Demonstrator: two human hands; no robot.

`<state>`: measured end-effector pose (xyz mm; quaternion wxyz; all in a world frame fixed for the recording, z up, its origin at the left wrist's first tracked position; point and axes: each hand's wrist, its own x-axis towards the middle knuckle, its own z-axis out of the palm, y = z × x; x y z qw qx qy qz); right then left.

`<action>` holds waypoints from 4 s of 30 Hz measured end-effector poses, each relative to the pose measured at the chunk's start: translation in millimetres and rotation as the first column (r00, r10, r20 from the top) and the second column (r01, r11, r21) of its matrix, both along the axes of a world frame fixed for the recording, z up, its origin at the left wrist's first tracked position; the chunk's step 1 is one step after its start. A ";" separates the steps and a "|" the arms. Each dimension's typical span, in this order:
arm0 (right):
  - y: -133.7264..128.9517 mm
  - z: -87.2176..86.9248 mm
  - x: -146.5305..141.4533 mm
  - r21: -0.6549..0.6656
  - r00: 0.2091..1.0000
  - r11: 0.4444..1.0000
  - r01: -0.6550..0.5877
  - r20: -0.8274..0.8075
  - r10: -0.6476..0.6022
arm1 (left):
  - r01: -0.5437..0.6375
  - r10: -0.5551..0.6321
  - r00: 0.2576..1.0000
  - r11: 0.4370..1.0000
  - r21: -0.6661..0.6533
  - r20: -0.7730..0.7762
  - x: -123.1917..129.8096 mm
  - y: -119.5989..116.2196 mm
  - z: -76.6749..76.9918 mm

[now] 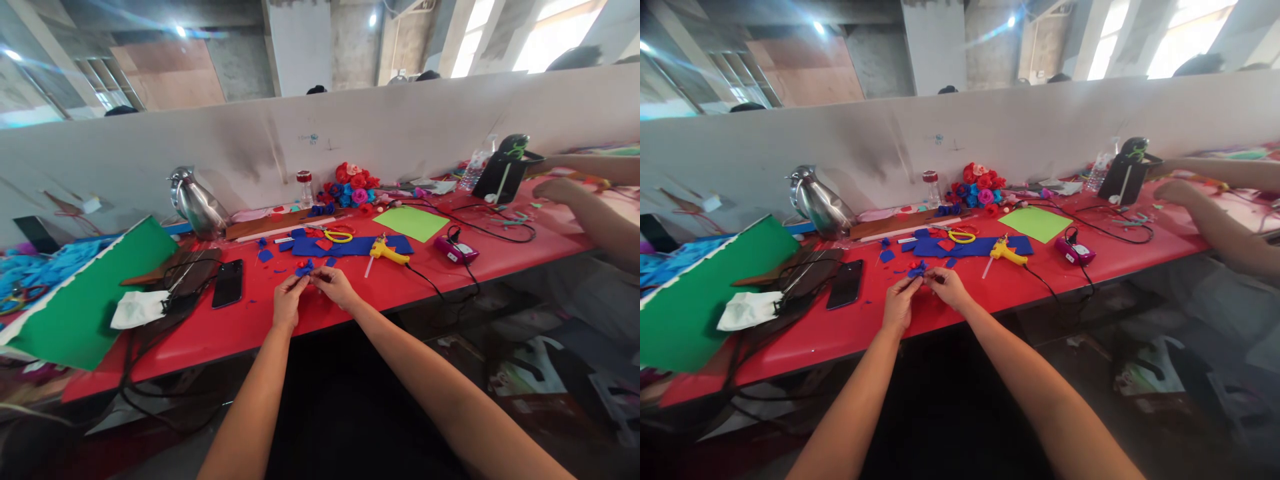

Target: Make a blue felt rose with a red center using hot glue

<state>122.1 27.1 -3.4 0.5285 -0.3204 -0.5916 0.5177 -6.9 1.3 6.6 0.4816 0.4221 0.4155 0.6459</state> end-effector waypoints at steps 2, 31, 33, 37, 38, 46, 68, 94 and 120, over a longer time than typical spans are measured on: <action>-0.5 0.3 -0.3 -0.007 1.000 1.000 -0.011 0.005 0.012 | -0.004 0.004 1.000 1.000 -0.005 0.011 0.1 1.1 -1.1; 3.3 -6.1 -3.1 -0.016 0.998 0.999 -0.045 0.040 0.046 | -0.031 0.032 0.999 0.999 0.029 -0.035 -4.2 1.9 -4.3; 3.4 -6.0 -2.8 -0.010 0.998 0.999 -0.044 0.044 0.044 | -0.031 0.032 0.999 0.999 0.027 -0.035 -3.6 1.9 -3.8; 4.3 -6.2 -2.0 -0.003 0.998 0.999 -0.041 0.050 0.041 | -0.018 0.019 0.999 1.000 0.023 -0.047 -2.2 1.2 -2.0; 4.6 -6.4 -2.0 -0.003 0.998 0.999 -0.043 0.051 0.043 | -0.016 0.017 0.999 1.000 0.025 -0.051 -2.0 1.2 -1.8; 4.2 -7.3 -2.4 0.005 0.996 0.998 -0.066 0.065 0.065 | -0.013 0.015 0.997 1.000 0.027 -0.071 -3.6 3.8 -4.8; 9.2 -17.6 -3.7 0.038 0.993 0.996 -0.085 0.090 0.081 | -0.011 0.019 0.990 0.998 0.059 -0.141 -3.8 5.2 -8.7; 14.5 -27.1 -2.9 0.105 0.985 0.987 -0.125 0.129 0.111 | 0.043 -0.039 0.996 0.998 0.036 -0.085 -3.5 0.2 0.2; 10.0 -20.6 -1.8 0.084 0.988 0.994 -0.065 0.145 0.053 | -0.029 0.033 0.996 0.998 0.056 -0.079 -4.3 2.9 -5.4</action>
